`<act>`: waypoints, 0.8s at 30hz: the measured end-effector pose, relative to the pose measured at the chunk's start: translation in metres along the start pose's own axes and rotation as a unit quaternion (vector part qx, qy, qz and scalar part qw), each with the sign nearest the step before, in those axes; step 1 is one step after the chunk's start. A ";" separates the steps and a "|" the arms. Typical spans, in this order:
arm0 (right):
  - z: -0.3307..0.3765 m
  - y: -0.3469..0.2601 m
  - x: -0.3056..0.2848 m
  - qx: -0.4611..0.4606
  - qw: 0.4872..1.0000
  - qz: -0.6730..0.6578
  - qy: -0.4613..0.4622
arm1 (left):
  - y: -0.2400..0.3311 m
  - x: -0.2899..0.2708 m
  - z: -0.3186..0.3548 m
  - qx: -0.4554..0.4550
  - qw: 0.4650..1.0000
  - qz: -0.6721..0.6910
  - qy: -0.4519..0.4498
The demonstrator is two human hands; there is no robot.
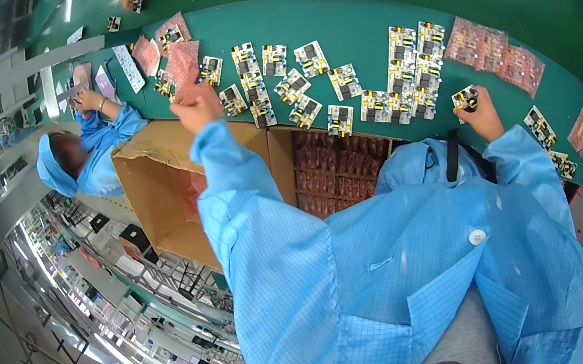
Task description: Sort small electronic components and pack them into plastic bags before placing them into a shipping carton.
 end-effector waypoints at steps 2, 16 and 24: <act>0.009 0.027 0.000 0.081 0.996 -0.023 -0.007 | 0.096 -0.016 0.066 0.100 0.984 0.124 -0.081; 0.091 0.138 0.011 0.257 0.886 -0.355 0.154 | 0.247 0.072 0.461 0.541 0.689 0.156 -0.456; 0.127 0.165 0.001 0.330 0.731 -0.552 0.226 | 0.258 0.062 0.491 0.582 0.686 0.120 -0.420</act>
Point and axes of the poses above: each hand's wrist, its own z-axis away from the middle knuckle, its own x-axis out of the palm, y = z × x, the point moved 2 cm from there along -z, towards the middle knuckle, and after that the axes turned 4 degrees about -z, right-handed, at the moved point
